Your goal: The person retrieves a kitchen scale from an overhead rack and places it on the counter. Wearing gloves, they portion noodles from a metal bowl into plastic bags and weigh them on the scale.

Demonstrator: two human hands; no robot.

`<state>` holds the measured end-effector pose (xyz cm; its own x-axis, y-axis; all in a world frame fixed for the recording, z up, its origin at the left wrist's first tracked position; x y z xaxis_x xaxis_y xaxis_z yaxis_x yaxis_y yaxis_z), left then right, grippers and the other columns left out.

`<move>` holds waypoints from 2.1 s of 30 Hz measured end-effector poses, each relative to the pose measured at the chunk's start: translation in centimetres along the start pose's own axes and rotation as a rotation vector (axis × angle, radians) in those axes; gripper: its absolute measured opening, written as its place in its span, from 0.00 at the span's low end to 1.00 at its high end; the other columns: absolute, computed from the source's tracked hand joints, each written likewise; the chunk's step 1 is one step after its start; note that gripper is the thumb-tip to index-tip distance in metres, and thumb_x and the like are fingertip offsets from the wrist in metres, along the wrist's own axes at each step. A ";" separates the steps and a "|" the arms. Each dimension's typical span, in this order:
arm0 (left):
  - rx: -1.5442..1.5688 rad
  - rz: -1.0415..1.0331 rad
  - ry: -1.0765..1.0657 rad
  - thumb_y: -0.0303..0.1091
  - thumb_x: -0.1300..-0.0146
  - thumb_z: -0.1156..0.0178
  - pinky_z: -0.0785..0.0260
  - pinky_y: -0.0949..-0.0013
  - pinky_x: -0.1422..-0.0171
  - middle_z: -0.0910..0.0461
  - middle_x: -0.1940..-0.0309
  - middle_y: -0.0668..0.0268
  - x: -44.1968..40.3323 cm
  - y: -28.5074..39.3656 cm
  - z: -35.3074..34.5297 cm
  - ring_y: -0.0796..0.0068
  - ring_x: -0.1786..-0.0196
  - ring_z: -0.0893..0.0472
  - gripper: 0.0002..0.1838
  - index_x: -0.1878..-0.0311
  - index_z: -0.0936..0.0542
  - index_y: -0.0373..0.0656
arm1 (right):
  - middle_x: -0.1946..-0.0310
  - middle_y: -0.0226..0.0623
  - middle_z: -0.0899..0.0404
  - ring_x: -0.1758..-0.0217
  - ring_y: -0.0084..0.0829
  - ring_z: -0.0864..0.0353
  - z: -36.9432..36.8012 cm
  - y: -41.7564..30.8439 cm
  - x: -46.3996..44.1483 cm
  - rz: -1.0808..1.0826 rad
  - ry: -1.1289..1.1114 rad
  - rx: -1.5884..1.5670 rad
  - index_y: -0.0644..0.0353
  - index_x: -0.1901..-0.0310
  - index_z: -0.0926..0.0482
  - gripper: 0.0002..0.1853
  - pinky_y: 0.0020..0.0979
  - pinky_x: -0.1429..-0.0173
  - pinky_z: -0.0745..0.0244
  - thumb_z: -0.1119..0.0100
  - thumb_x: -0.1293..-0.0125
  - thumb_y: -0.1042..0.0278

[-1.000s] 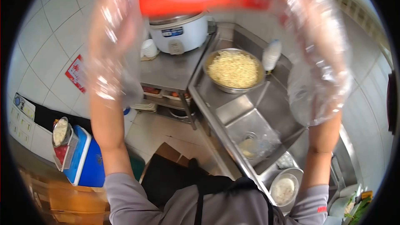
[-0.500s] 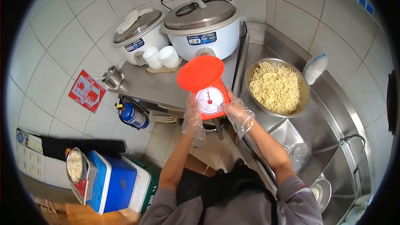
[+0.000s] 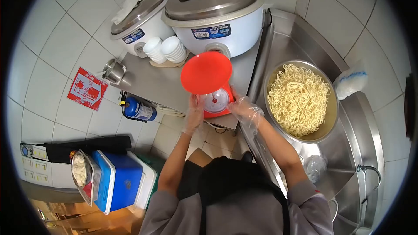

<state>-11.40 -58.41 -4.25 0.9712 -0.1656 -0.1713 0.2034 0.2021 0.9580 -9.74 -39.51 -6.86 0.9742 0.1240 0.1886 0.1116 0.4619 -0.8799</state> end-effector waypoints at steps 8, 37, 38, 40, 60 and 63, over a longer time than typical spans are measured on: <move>-0.017 0.051 -0.119 0.37 0.33 0.51 0.43 0.64 0.36 0.42 0.36 0.58 -1.4 -0.4 0.5 0.66 0.36 0.38 0.30 0.32 0.49 0.40 | 0.60 0.47 0.22 0.62 0.35 0.23 1.7 0.0 -1.4 0.035 0.086 0.020 0.58 0.32 0.47 0.35 0.32 0.54 0.27 0.52 0.44 0.69; 0.419 -1.639 -0.162 0.43 0.38 0.48 0.41 0.56 0.36 0.43 0.34 0.55 0.8 42.1 15.2 0.59 0.33 0.42 0.29 0.33 0.41 0.56 | 0.51 0.42 0.30 0.47 0.38 0.30 20.6 -28.2 28.4 0.096 0.810 0.672 0.60 0.45 0.33 0.23 0.35 0.45 0.32 0.43 0.41 0.63; 0.449 -1.627 -0.168 0.44 0.38 0.48 0.41 0.55 0.36 0.43 0.34 0.55 0.3 42.3 15.1 0.59 0.33 0.42 0.29 0.33 0.41 0.57 | 0.51 0.42 0.29 0.47 0.38 0.30 20.4 -28.3 28.7 0.083 0.809 0.671 0.60 0.45 0.32 0.23 0.35 0.45 0.32 0.43 0.41 0.62; 0.512 -1.624 -0.206 0.45 0.39 0.48 0.41 0.55 0.36 0.43 0.34 0.55 -0.3 42.3 14.7 0.58 0.33 0.41 0.30 0.33 0.41 0.58 | 0.52 0.42 0.29 0.48 0.38 0.30 19.5 -28.6 29.0 0.079 0.846 0.653 0.60 0.46 0.32 0.22 0.35 0.45 0.32 0.43 0.41 0.62; 0.980 -0.631 -0.547 0.59 0.42 0.48 0.63 0.35 0.31 0.62 0.28 0.60 -5.5 28.6 -16.9 0.45 0.28 0.60 0.46 0.30 0.67 0.70 | 0.60 0.44 0.26 0.56 0.46 0.28 8.7 -14.6 15.0 0.521 0.773 0.234 0.62 0.57 0.26 0.10 0.36 0.51 0.29 0.47 0.40 0.71; 1.135 -0.490 -0.449 0.62 0.41 0.51 0.55 0.39 0.32 0.51 0.30 0.56 -7.0 27.5 -19.3 0.47 0.30 0.50 0.44 0.29 0.61 0.62 | 0.61 0.44 0.25 0.57 0.42 0.25 11.8 -13.2 18.1 0.441 0.705 0.510 0.63 0.56 0.26 0.10 0.35 0.51 0.28 0.51 0.36 0.69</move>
<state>-10.20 -33.04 18.80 0.6565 -0.3379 -0.6744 0.0906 -0.8522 0.5153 4.07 -33.00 13.36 0.8205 -0.1000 -0.5629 -0.2283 0.8453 -0.4830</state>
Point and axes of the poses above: each hand's wrist, its own x-axis away from the middle knuckle, its own z-axis out of the back of the hand, y = z × x, the point moved 9 cm from there along -x, towards the middle knuckle
